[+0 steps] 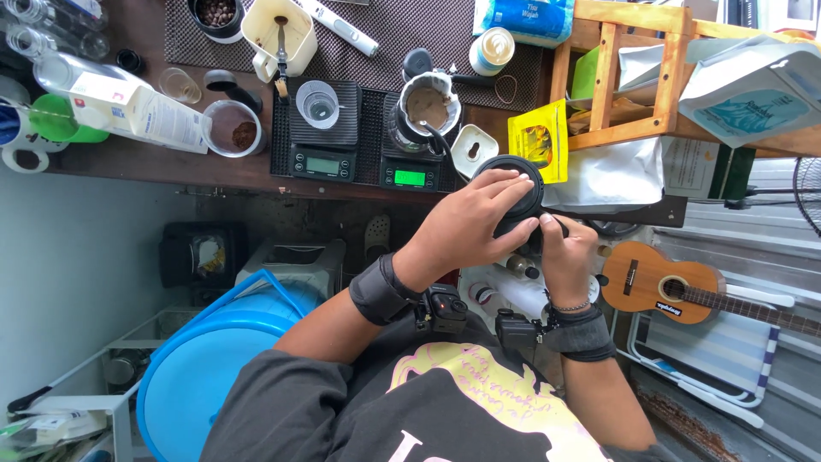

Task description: The person prepares coffee by operating a coffee machine, pouring hot water from a kettle into a filter, and grinding coffee beans. They handle a small container and a wooden tool while moving between the coffee station and a counter with a grinder.

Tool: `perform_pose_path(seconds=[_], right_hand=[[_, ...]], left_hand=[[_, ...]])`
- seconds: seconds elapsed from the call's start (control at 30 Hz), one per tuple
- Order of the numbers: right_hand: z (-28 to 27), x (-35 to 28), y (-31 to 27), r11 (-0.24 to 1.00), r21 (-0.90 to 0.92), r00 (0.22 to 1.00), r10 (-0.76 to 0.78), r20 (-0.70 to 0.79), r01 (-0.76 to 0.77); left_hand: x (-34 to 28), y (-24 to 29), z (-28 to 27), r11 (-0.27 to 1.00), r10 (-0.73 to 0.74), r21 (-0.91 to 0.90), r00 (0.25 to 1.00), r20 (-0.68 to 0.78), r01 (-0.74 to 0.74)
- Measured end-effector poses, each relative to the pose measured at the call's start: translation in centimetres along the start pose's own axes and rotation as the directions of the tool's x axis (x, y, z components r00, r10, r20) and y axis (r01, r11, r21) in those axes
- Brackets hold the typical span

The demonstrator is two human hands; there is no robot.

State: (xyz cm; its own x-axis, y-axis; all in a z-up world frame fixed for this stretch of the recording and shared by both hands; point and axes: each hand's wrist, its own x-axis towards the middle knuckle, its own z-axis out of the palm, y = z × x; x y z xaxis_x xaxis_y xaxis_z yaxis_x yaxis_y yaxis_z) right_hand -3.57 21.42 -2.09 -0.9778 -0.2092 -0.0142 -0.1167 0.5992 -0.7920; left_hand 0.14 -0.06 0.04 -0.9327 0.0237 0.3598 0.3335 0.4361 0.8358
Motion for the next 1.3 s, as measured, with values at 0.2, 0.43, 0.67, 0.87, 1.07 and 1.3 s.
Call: perform_pose_path(seconds=[0.2, 0.43, 0.67, 0.87, 1.07, 1.3], right_hand=[[0.3, 0.6, 0.9, 0.997, 0.023, 0.997, 0.073, 0.022, -0.074], [0.1, 1.4, 0.7, 0.999, 0.027, 1.000, 0.022, 0.012, -0.022], [-0.9, 1.4, 2.1, 0.987, 0.130, 0.995, 0.096, -0.030, -0.091], [-1.4, 0.8, 2.2, 0.982, 0.149, 0.991, 0.123, -0.052, -0.114], [-1.6, 0.2, 1.9, 0.985, 0.124, 0.990, 0.130, -0.059, -0.122], [-1.7, -0.4, 2.3, 0.995, 0.053, 0.995, 0.087, -0.045, -0.084]], left_hand=[[0.5, -0.1, -0.4, 1.000, -0.002, 0.013, 1.000, -0.016, 0.003], [1.1, -0.4, 0.4, 1.000, -0.012, 0.013, 0.999, -0.053, 0.013], [1.7, -0.6, 2.2, 1.000, 0.010, 0.018, 0.999, -0.042, -0.009], [1.8, -0.3, 2.6, 1.000, 0.013, 0.019, 1.000, -0.006, -0.013], [1.4, -0.1, 2.8, 1.000, 0.020, 0.010, 1.000, 0.009, -0.020], [0.6, 0.0, 2.8, 0.999, 0.045, -0.008, 0.999, -0.003, -0.045]])
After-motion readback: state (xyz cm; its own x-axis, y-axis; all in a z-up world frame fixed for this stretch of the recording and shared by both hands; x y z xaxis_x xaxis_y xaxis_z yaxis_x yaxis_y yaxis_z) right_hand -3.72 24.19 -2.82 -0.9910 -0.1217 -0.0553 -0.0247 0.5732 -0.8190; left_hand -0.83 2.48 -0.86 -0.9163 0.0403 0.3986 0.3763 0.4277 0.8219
